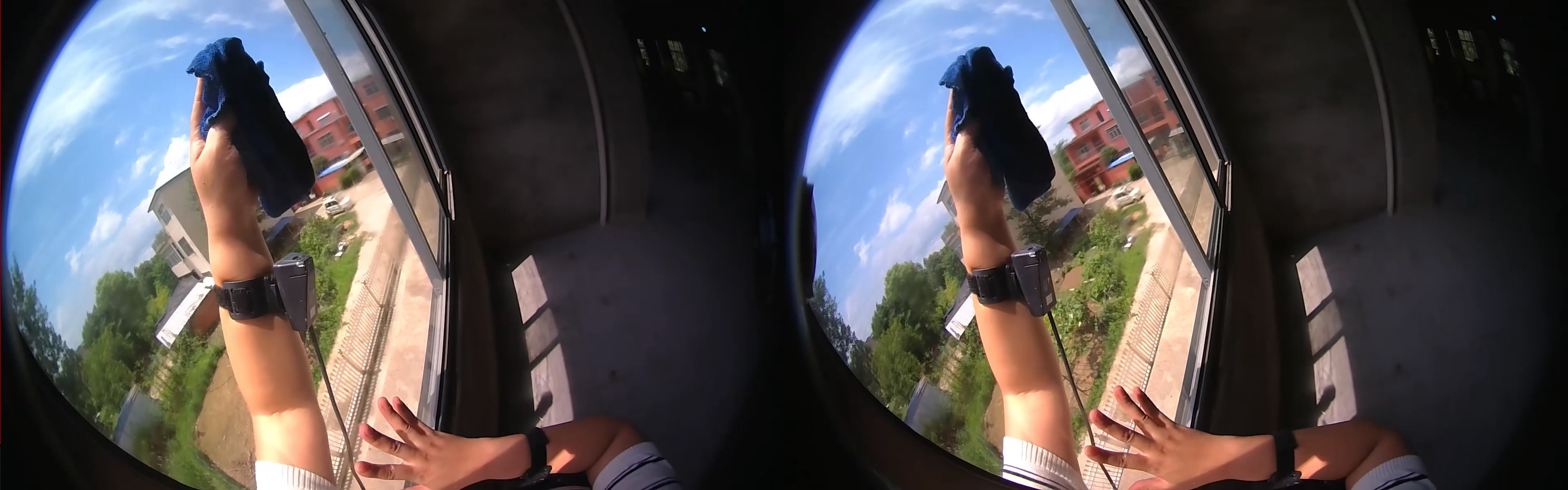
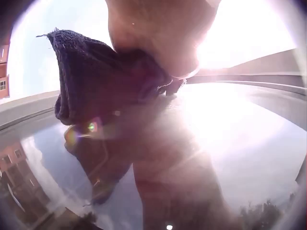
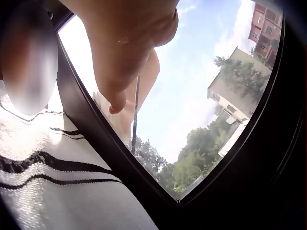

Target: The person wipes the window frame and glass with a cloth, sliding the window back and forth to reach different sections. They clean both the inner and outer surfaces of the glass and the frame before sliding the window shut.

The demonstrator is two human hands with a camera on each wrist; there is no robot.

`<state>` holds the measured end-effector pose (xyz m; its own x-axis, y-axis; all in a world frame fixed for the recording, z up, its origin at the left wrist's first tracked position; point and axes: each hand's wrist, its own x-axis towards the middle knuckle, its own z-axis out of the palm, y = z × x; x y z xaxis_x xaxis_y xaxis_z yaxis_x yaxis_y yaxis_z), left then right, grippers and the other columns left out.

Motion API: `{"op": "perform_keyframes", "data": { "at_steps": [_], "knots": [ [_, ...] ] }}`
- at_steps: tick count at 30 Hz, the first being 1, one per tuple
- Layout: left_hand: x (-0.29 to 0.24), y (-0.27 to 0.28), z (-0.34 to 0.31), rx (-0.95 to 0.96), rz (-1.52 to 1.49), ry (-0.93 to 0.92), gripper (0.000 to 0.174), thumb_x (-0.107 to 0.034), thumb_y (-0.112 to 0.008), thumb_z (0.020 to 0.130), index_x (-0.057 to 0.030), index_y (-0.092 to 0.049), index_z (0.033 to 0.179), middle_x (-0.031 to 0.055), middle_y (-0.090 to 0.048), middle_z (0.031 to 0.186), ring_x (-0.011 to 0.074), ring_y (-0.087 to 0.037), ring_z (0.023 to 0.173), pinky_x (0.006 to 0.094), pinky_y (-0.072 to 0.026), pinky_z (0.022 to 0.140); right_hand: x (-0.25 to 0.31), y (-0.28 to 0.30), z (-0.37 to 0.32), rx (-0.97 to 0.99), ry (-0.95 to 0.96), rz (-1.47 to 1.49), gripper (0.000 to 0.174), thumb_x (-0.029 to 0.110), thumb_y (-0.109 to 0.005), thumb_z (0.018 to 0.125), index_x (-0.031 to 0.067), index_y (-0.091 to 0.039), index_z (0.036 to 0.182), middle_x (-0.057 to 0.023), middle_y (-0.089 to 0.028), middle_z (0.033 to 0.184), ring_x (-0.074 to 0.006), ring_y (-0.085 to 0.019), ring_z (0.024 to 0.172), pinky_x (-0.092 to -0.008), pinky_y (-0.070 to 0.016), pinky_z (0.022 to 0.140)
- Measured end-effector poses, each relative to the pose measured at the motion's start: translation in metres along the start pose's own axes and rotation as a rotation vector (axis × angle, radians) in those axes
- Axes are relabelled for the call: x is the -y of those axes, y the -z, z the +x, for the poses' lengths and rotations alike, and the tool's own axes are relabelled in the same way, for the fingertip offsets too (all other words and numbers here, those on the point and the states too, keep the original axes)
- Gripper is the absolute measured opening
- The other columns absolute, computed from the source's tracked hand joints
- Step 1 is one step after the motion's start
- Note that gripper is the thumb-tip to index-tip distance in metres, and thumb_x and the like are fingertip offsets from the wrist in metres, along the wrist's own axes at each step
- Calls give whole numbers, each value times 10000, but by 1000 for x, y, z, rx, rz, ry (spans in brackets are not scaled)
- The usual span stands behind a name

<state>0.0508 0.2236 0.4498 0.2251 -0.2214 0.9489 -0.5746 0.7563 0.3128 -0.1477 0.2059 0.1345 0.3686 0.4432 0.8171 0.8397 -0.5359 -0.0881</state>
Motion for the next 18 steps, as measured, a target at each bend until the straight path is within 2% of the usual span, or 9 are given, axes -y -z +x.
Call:
{"op": "perform_keyframes", "data": {
  "at_steps": [4,6,8,9,11,12,16,17,18],
  "knots": [
    [76,25,-17,-43,117,300,551,-1,-415,899,-44,-372,1446,123,-606,1221,168,-624,1014,282,-509,867,1,-4,-2,20,-5,-51,649,342,-606,813,5,-444,1343,-362,-212,1470,-623,-139,1345,-751,-124,1049],
    [120,36,-54,47,199,489,619,4,-425,856,-61,-356,1468,69,-609,1203,121,-603,963,253,-481,848,-1,-4,-2,72,-1,-97,668,355,-614,808,13,-445,1356,-346,-200,1487,-614,-128,1355,-742,-113,1060],
    [143,36,-100,62,250,639,598,13,-439,851,-59,-392,1444,69,-617,1170,113,-618,909,245,-504,781,-3,-4,3,-72,-56,47,850,501,-596,872,173,-169,1530,-225,-79,1573,-507,-57,1422,-609,-28,1141],
    [150,37,-123,38,306,791,605,12,-445,848,-53,-387,1446,68,-616,1165,109,-610,898,243,-494,776,-3,-7,3,-29,-53,18,938,632,-545,831,201,-110,1541,-251,2,1569,-564,27,1396,-631,18,1127],
    [168,55,-161,245,437,991,618,-22,-491,835,-48,-393,1444,104,-626,1152,135,-611,946,262,-482,824,-2,-6,3,-27,-49,15,940,624,-556,827,199,-117,1541,-248,-5,1570,-557,24,1401,-628,19,1128],
    [171,55,-181,316,571,953,623,22,-474,821,-43,-404,1436,80,-611,1187,132,-607,968,252,-471,852,-3,-4,4,-28,-44,-3,942,616,-568,822,197,-124,1540,-246,-12,1571,-549,22,1405,-626,19,1129],
    [173,57,-185,280,380,907,648,67,-446,803,-39,-398,1441,108,-598,1245,160,-608,1065,274,-469,923,-3,-3,4,-32,-41,-4,953,617,-575,812,198,-126,1540,-242,-14,1572,-548,8,1406,-621,18,1132],
    [156,46,-166,152,307,913,650,83,-427,799,-37,-400,1438,124,-598,1248,191,-614,1084,292,-482,930,-3,-4,3,-14,-58,4,957,615,-582,809,198,-127,1540,-239,-17,1573,-547,2,1406,-619,18,1134],
    [139,42,-144,96,150,814,614,40,-456,823,-46,-423,1430,107,-606,1226,150,-617,1019,262,-471,894,-4,-6,2,5,-75,13,961,613,-588,805,197,-129,1540,-236,-19,1574,-545,-4,1407,-618,17,1135]
  ]
}}
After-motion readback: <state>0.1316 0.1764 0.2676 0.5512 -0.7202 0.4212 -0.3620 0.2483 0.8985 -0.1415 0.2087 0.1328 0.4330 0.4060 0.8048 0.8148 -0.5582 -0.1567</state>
